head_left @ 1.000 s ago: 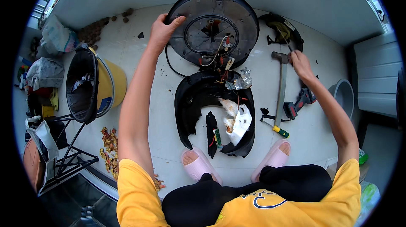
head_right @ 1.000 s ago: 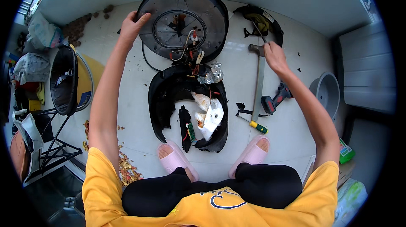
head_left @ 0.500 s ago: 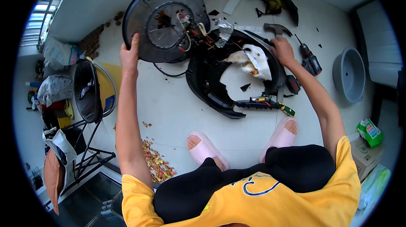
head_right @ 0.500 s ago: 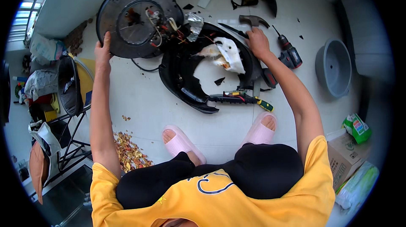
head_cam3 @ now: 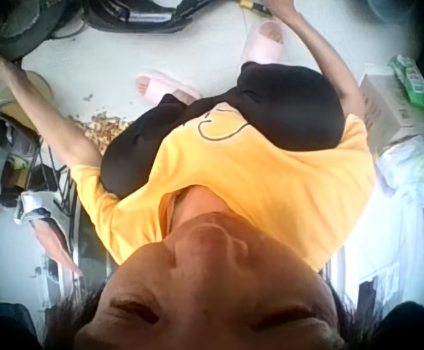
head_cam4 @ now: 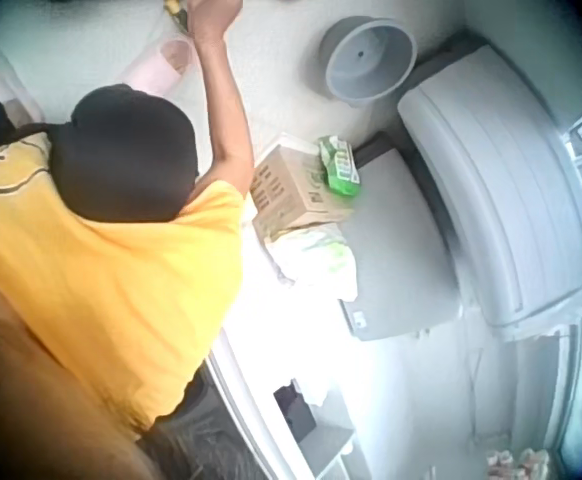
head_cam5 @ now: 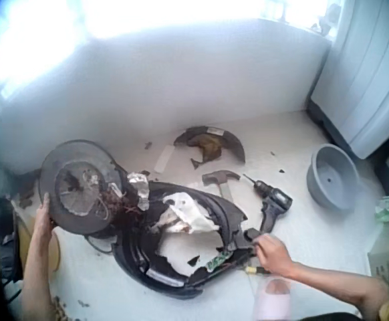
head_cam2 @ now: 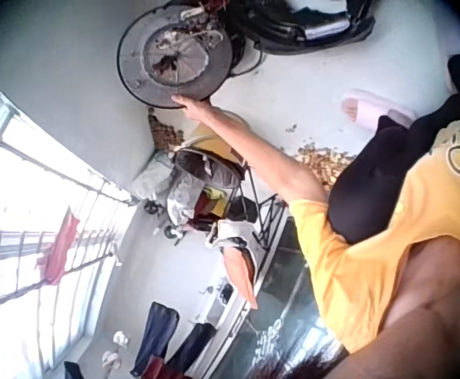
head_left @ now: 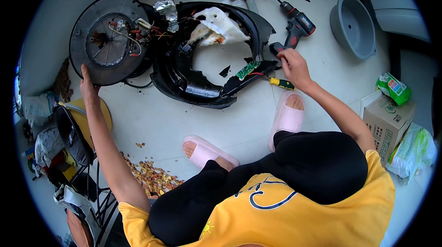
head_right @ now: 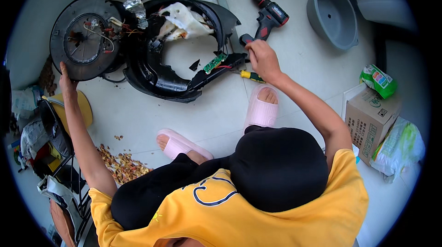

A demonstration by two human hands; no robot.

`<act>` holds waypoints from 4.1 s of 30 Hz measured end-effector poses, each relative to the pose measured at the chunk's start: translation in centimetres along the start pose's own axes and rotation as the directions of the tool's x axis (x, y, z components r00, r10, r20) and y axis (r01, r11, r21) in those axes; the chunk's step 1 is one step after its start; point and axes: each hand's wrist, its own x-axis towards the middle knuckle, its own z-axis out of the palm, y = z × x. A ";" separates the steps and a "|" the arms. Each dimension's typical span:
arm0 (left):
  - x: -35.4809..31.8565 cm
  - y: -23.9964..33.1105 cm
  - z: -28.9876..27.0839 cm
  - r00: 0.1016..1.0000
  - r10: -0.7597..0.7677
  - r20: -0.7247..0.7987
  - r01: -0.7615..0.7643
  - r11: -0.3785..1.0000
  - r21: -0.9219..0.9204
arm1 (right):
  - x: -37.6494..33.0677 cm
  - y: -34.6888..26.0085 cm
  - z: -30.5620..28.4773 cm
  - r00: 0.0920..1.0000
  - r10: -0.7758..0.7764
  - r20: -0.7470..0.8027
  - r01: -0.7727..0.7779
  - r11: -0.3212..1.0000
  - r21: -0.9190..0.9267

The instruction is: The person disassembles a circular electric grill on a balcony floor. They use a knife and a power drill to remove screws and separate the casing, then pull out internal wires and components, placing debris into a nearby trash bin.

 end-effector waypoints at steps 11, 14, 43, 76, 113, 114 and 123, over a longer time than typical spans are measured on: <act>-5.0 1.3 0.9 0.952 0.253 -0.174 -0.191 0.932 0.307 | -5.3 0.2 1.9 0.914 0.114 0.389 0.028 0.939 -0.343; -7.4 2.2 0.4 0.916 0.348 -0.201 -0.212 0.844 0.493 | -5.2 1.0 0.7 0.905 0.115 0.410 0.014 0.954 -0.301; -19.9 -4.0 -4.5 0.897 0.076 -0.435 0.042 0.966 0.256 | 4.8 8.6 -0.1 0.487 0.808 0.332 -0.678 0.111 0.726; -16.6 5.9 -0.4 0.631 0.772 -0.083 -0.289 0.332 0.898 | 8.5 -20.0 2.8 0.748 -0.018 0.664 -0.663 0.033 0.748; -16.0 5.8 -0.9 0.754 0.645 -0.120 -0.213 0.414 0.885 | 10.1 -23.0 6.0 0.465 0.063 0.883 -0.805 -0.384 0.452; -16.0 5.8 -1.1 0.751 0.650 -0.119 -0.234 0.430 0.872 | 11.0 -23.0 5.3 0.363 0.014 0.932 -0.795 -0.518 0.317; -15.0 5.1 -2.9 0.745 0.652 -0.138 -0.395 0.599 0.696 | 12.9 -26.0 4.1 0.400 0.155 0.903 -0.900 -0.120 0.419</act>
